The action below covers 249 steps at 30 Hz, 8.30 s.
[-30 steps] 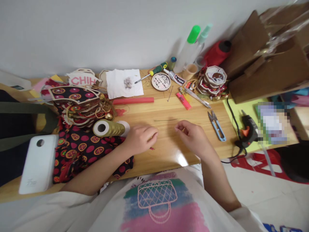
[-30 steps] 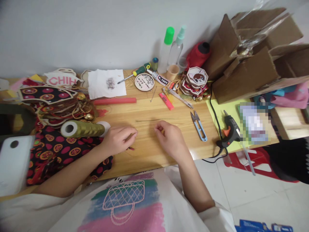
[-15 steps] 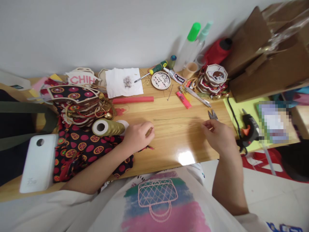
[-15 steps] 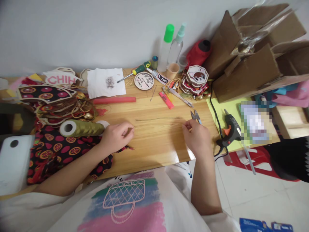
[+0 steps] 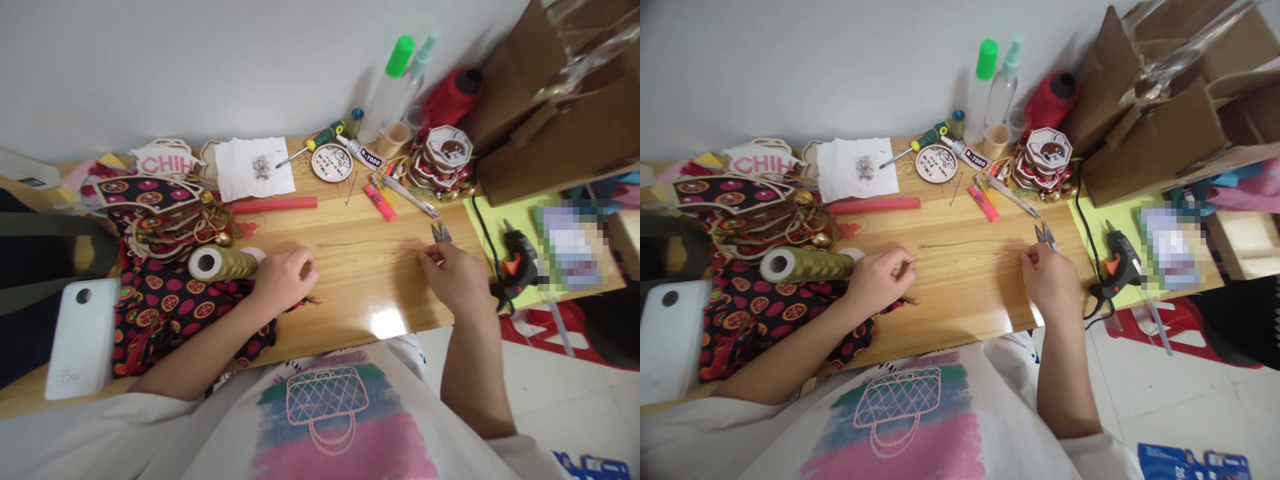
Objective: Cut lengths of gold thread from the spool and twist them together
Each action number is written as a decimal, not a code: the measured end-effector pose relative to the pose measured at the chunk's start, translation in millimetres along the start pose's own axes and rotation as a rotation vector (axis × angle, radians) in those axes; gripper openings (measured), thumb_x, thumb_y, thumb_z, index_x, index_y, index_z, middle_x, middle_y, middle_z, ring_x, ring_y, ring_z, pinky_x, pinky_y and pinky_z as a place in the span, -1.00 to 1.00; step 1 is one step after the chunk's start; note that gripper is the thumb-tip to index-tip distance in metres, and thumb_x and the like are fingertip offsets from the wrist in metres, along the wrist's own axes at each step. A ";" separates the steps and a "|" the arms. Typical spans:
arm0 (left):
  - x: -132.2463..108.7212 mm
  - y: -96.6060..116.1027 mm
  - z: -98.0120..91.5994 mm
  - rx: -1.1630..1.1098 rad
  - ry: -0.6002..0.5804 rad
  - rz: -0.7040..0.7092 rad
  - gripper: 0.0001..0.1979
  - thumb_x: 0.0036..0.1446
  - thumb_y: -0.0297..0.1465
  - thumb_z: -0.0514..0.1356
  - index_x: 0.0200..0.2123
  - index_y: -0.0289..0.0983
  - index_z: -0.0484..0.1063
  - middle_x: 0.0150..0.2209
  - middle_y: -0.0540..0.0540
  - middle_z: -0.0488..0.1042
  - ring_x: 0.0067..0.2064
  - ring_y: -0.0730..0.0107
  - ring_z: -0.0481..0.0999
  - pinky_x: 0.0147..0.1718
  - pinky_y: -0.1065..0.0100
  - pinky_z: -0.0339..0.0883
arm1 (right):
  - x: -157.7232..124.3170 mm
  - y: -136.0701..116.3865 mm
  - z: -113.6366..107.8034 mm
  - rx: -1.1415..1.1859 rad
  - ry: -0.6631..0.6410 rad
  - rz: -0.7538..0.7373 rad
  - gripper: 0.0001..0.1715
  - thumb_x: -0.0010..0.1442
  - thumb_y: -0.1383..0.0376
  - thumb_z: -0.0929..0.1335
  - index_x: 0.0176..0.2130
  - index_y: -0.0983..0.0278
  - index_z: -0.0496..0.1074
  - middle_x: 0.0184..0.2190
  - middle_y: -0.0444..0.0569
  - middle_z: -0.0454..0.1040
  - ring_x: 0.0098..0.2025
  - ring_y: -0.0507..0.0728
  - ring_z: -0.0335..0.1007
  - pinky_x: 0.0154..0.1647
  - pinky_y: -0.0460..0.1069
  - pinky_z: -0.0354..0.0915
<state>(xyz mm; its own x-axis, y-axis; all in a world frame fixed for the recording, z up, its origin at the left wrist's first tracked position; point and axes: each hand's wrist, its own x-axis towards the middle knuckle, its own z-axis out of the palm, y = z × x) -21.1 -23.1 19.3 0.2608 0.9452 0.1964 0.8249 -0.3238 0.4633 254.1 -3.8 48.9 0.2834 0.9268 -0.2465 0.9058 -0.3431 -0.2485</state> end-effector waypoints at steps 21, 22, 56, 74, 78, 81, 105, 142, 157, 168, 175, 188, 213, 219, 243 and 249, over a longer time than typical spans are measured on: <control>-0.4 1.9 -0.5 0.214 -0.123 -0.122 -0.87 0.01 -0.45 0.04 -0.53 -0.27 0.32 -0.59 -0.01 0.43 -0.52 0.42 0.39 -0.54 0.42 0.08 | 5.0 -10.1 6.9 0.062 0.052 -0.007 -0.83 -0.05 0.22 0.30 -0.46 0.25 0.43 -0.52 -0.01 0.48 -0.45 0.16 0.36 -0.41 0.02 0.20; -0.2 2.1 -0.8 0.214 -0.128 -0.124 -0.87 0.02 -0.45 0.04 -0.53 -0.27 0.32 -0.59 -0.02 0.43 -0.53 0.42 0.39 -0.54 0.42 0.08 | 5.1 -9.6 7.2 0.069 0.049 -0.005 -0.83 -0.04 0.22 0.30 -0.45 0.25 0.43 -0.52 -0.01 0.48 -0.45 0.16 0.37 -0.40 0.02 0.20; 1.7 3.7 -2.9 0.197 -0.143 -0.168 -0.86 0.02 -0.44 0.04 -0.54 -0.27 0.32 -0.60 -0.02 0.41 -0.54 0.40 0.39 -0.55 0.41 0.05 | 2.5 9.2 -12.9 0.016 0.142 0.149 -0.80 -0.05 0.21 0.31 -0.38 0.23 0.42 -0.43 0.00 0.49 -0.40 0.21 0.39 -0.33 0.07 0.23; 1.3 4.5 -4.0 0.164 -0.161 -0.182 -0.87 0.03 -0.44 0.04 -0.52 -0.27 0.32 -0.58 -0.03 0.41 -0.53 0.38 0.38 -0.53 0.40 0.08 | 10.5 26.2 -17.2 -0.128 0.015 0.119 -0.66 -0.24 0.22 0.37 -0.36 0.23 0.36 -0.52 -0.01 0.42 -0.44 0.21 0.36 -0.45 0.04 0.21; 1.7 5.0 -4.5 0.154 -0.178 -0.189 -0.87 0.04 -0.44 0.04 -0.52 -0.27 0.33 -0.57 -0.04 0.41 -0.51 0.38 0.39 -0.52 0.40 0.10 | 11.4 15.5 -21.2 -0.235 -0.064 0.169 -0.68 -0.21 0.17 0.36 -0.38 0.24 0.33 -0.54 0.04 0.39 -0.42 0.27 0.36 -0.48 0.07 0.20; 1.8 5.0 -4.5 0.165 -0.175 -0.193 -0.87 0.03 -0.44 0.05 -0.52 -0.27 0.33 -0.57 -0.03 0.41 -0.52 0.39 0.38 -0.53 0.41 0.09 | 11.1 9.9 -23.4 -0.282 -0.137 0.211 -0.78 -0.13 0.18 0.32 -0.42 0.23 0.32 -0.59 0.04 0.34 -0.44 0.30 0.36 -0.49 0.08 0.19; 2.1 4.3 -4.2 0.158 -0.139 -0.171 -0.88 0.03 -0.44 0.04 -0.52 -0.26 0.31 -0.61 0.00 0.38 -0.53 0.40 0.37 -0.53 0.40 0.08 | -48.4 -59.1 17.4 0.631 -0.728 -0.420 -0.47 0.28 -0.03 0.09 -0.43 0.26 0.32 -0.56 -0.14 0.24 -0.50 0.01 0.16 -0.45 -0.07 0.16; -1.0 3.8 -3.5 0.089 -0.066 -0.093 -0.89 -0.01 -0.45 0.06 -0.54 -0.27 0.31 -0.65 0.03 0.32 -0.57 0.43 0.33 -0.54 0.42 0.05 | -48.0 -97.0 35.5 1.054 -1.004 0.017 -0.53 0.20 -0.06 0.17 -0.47 0.26 0.21 -0.93 -0.29 0.13 -0.90 -0.11 -0.17 -0.87 -0.20 -0.24; -1.1 2.2 -2.4 0.102 -0.056 -0.093 -0.90 -0.01 -0.46 0.07 -0.54 -0.28 0.33 -0.65 0.03 0.31 -0.57 0.46 0.31 -0.54 0.42 0.05 | -48.1 -98.2 40.1 1.048 -0.990 0.048 -0.59 0.23 0.04 0.16 -0.49 0.25 0.20 -0.93 -0.29 0.13 -0.90 -0.10 -0.15 -0.87 -0.21 -0.23; -1.4 1.6 -1.8 0.085 -0.042 -0.091 -0.90 -0.01 -0.46 0.07 -0.54 -0.26 0.32 -0.66 0.04 0.29 -0.58 0.46 0.30 -0.55 0.43 0.04 | -48.2 -98.5 40.7 1.012 -0.984 0.054 -0.61 0.26 0.10 0.13 -0.51 0.24 0.18 -0.94 -0.28 0.11 -0.90 -0.10 -0.16 -0.87 -0.21 -0.23; -1.4 1.8 -2.1 0.100 -0.050 -0.092 -0.90 -0.01 -0.46 0.07 -0.54 -0.26 0.31 -0.65 0.04 0.31 -0.58 0.46 0.31 -0.55 0.43 0.05 | -48.9 -99.0 40.7 1.028 -0.989 0.042 -0.61 0.26 0.11 0.13 -0.52 0.24 0.17 -0.94 -0.29 0.11 -0.90 -0.10 -0.17 -0.87 -0.22 -0.21; -0.9 2.2 -2.1 0.110 -0.053 -0.086 -0.88 0.01 -0.44 0.05 -0.53 -0.27 0.32 -0.65 0.02 0.32 -0.57 0.45 0.31 -0.54 0.42 0.06 | -49.1 -97.2 41.9 1.048 -0.987 0.026 -0.59 0.22 0.05 0.16 -0.52 0.24 0.17 -0.94 -0.30 0.11 -0.90 -0.10 -0.17 -0.86 -0.19 -0.23; 0.2 5.5 -6.1 0.089 -0.084 -0.119 -0.90 -0.01 -0.43 0.08 -0.53 -0.26 0.33 -0.63 0.02 0.32 -0.55 0.43 0.31 -0.55 0.42 0.05 | -52.7 -94.8 44.6 1.116 -0.953 -0.035 -0.56 0.18 -0.03 0.18 -0.52 0.24 0.17 -0.90 -0.30 0.12 -0.86 -0.10 -0.15 -0.81 -0.18 -0.16; 2.1 4.4 -8.1 -0.322 0.021 -0.168 -0.72 0.06 -0.39 0.08 -0.14 -0.34 0.36 -0.27 -0.15 0.45 -0.41 0.43 0.39 -0.47 0.41 0.24 | -56.8 -84.9 47.4 1.168 -0.968 -0.122 -0.52 0.15 -0.10 0.19 -0.48 0.24 0.18 -0.87 -0.31 0.13 -0.84 -0.10 -0.13 -0.80 -0.17 -0.17; 11.1 4.8 -11.8 -1.283 -0.478 -0.538 -0.59 -0.05 -0.03 0.23 -0.49 -0.31 0.34 -0.71 0.16 0.03 -0.66 0.66 -0.01 -0.66 0.48 -0.19 | -62.5 -65.6 49.0 1.339 -1.085 -0.159 -0.49 0.13 -0.15 0.21 -0.45 0.24 0.19 -0.87 -0.33 0.11 -0.84 -0.10 -0.19 -0.78 -0.13 -0.25; 10.4 2.4 -10.4 -1.282 -0.469 -0.530 -0.59 -0.05 -0.04 0.23 -0.52 -0.30 0.34 -0.73 0.18 0.00 -0.68 0.67 -0.06 -0.65 0.47 -0.21 | -62.0 -62.2 52.8 1.403 -1.095 -0.151 -0.51 0.15 -0.12 0.21 -0.45 0.24 0.20 -0.87 -0.32 0.11 -0.84 -0.10 -0.19 -0.76 -0.11 -0.26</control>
<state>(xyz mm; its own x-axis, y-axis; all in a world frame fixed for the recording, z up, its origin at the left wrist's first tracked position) -21.6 -14.5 31.4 0.4177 0.8083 -0.4149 -0.0620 0.4809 0.8746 163.6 -47.9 30.2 -0.6161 0.6455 -0.4514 -0.1840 -0.6751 -0.7144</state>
